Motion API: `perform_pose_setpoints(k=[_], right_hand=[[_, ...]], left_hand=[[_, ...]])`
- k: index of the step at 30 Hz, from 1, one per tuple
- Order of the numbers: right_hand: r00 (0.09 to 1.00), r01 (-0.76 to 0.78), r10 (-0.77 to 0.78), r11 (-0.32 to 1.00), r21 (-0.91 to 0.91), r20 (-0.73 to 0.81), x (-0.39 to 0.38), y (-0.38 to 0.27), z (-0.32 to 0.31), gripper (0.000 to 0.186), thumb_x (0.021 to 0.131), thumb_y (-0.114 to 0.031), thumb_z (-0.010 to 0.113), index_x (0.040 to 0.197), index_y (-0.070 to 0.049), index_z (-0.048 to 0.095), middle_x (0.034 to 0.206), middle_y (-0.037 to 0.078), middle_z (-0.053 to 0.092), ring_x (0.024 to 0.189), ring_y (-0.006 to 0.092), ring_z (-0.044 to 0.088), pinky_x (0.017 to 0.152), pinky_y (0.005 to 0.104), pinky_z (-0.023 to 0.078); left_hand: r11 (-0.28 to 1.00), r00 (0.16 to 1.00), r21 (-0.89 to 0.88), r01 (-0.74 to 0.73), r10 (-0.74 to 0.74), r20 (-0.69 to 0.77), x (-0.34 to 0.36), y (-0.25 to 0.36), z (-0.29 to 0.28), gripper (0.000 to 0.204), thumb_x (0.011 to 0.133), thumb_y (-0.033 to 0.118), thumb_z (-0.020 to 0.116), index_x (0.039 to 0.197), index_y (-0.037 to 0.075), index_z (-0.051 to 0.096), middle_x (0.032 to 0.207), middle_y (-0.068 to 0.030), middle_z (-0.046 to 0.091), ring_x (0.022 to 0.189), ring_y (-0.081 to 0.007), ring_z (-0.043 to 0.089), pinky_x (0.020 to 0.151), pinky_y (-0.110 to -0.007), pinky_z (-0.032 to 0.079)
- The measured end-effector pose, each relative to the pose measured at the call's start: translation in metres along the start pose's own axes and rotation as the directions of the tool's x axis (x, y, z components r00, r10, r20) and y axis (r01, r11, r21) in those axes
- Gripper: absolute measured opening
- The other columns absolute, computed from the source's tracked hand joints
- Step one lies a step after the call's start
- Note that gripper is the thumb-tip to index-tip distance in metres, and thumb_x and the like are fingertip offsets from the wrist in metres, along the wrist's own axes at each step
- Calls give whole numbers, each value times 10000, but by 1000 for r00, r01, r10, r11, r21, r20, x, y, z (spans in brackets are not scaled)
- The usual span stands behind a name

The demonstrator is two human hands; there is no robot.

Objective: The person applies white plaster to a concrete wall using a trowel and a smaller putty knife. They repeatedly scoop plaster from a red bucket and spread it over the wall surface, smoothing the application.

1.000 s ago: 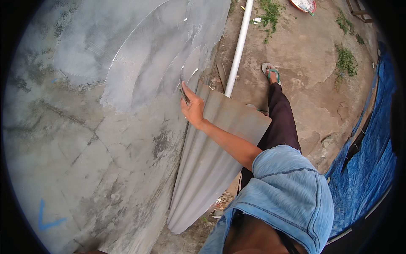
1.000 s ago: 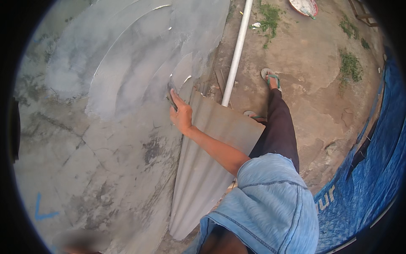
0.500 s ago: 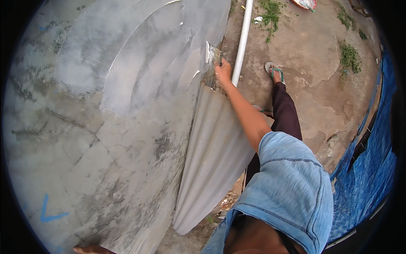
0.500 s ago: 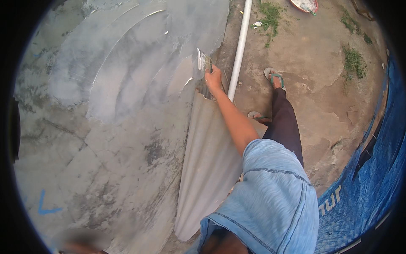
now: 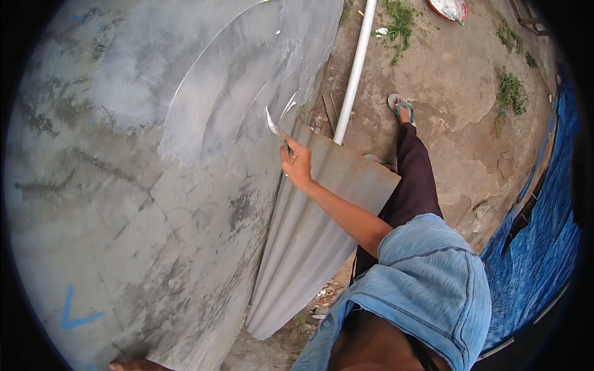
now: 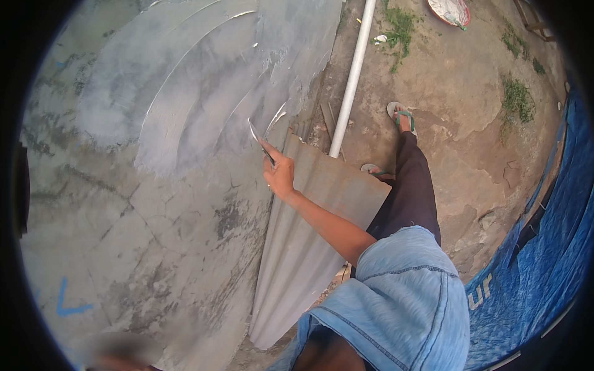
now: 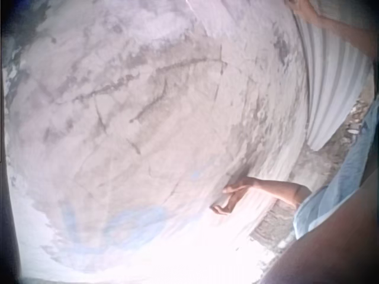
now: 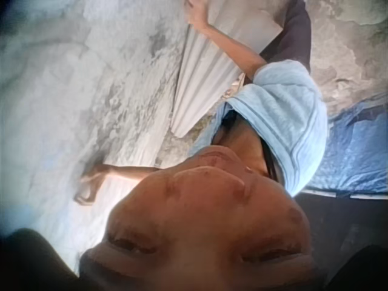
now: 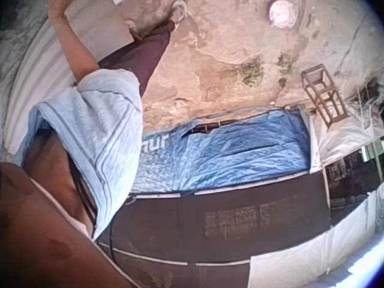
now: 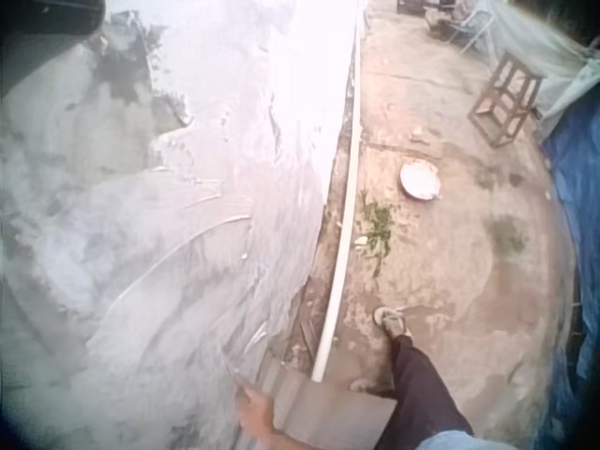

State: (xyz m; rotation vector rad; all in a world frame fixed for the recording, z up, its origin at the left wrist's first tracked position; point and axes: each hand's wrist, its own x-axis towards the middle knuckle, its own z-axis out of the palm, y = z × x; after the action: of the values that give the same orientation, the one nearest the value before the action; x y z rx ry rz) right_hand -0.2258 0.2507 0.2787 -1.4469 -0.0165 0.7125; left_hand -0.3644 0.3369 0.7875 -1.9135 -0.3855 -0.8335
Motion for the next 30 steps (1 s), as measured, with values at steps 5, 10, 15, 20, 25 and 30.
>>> perform_pose_setpoints(k=[5, 10, 15, 20, 25, 30], right_hand=[[961, 223, -225, 974, 32, 159, -64, -19, -7, 543, 819, 112, 513, 1316, -82, 608, 1265, 136, 652, 1170, 296, 633, 953, 325, 496], [967, -21, 22, 1000, 7, -254, 16, 19, -18, 398, 865, 25, 557, 1260, 10, 605, 1119, 222, 685, 1065, 368, 659, 899, 379, 501], [814, -270, 241, 963, 24, -528, 150, 92, -30, 359, 788, -26, 552, 1123, 71, 635, 992, 274, 683, 953, 368, 669, 846, 409, 483], [827, -433, 421, 900, 54, -372, 157, 120, -21, 365, 739, -33, 547, 1073, 60, 664, 992, 262, 683, 965, 372, 659, 863, 414, 475], [899, -350, 334, 937, -6, -282, 162, 140, -17, 328, 757, -57, 566, 1044, 54, 679, 899, 208, 699, 894, 279, 686, 793, 362, 494], [932, -362, 361, 931, -38, -48, 96, 57, -21, 297, 788, -53, 587, 1041, 70, 681, 827, 141, 716, 869, 129, 687, 718, 281, 511]], left_hand=[[1000, 1000, 5, -24, 24, 13, -2, 1, -3, 600, 916, 450, 640, 1216, -18, 412, 1173, -168, 437, 1096, -304, 439, 984, -467, 336], [999, 999, 24, -39, 38, 36, 4, 4, -1, 606, 919, 455, 631, 1222, -17, 404, 1171, -167, 433, 1090, -305, 438, 984, -468, 336], [1000, 1000, 17, -26, 26, 8, 0, 4, -4, 608, 920, 460, 627, 1224, -16, 399, 1170, -164, 431, 1086, -306, 436, 983, -471, 336], [995, 995, 47, -85, 83, 52, -3, -5, -7, 616, 921, 469, 623, 1231, -10, 388, 1173, -159, 423, 1089, -303, 428, 981, -477, 334], [997, 996, -13, -79, 79, 30, 1, -11, -5, 649, 911, 482, 636, 1245, -9, 375, 1177, -163, 414, 1103, -303, 417, 985, -485, 332], [998, 998, -10, -63, 63, 29, -1, -10, -3, 663, 905, 489, 647, 1244, -11, 374, 1180, -166, 403, 1104, -303, 416, 992, -486, 330]])
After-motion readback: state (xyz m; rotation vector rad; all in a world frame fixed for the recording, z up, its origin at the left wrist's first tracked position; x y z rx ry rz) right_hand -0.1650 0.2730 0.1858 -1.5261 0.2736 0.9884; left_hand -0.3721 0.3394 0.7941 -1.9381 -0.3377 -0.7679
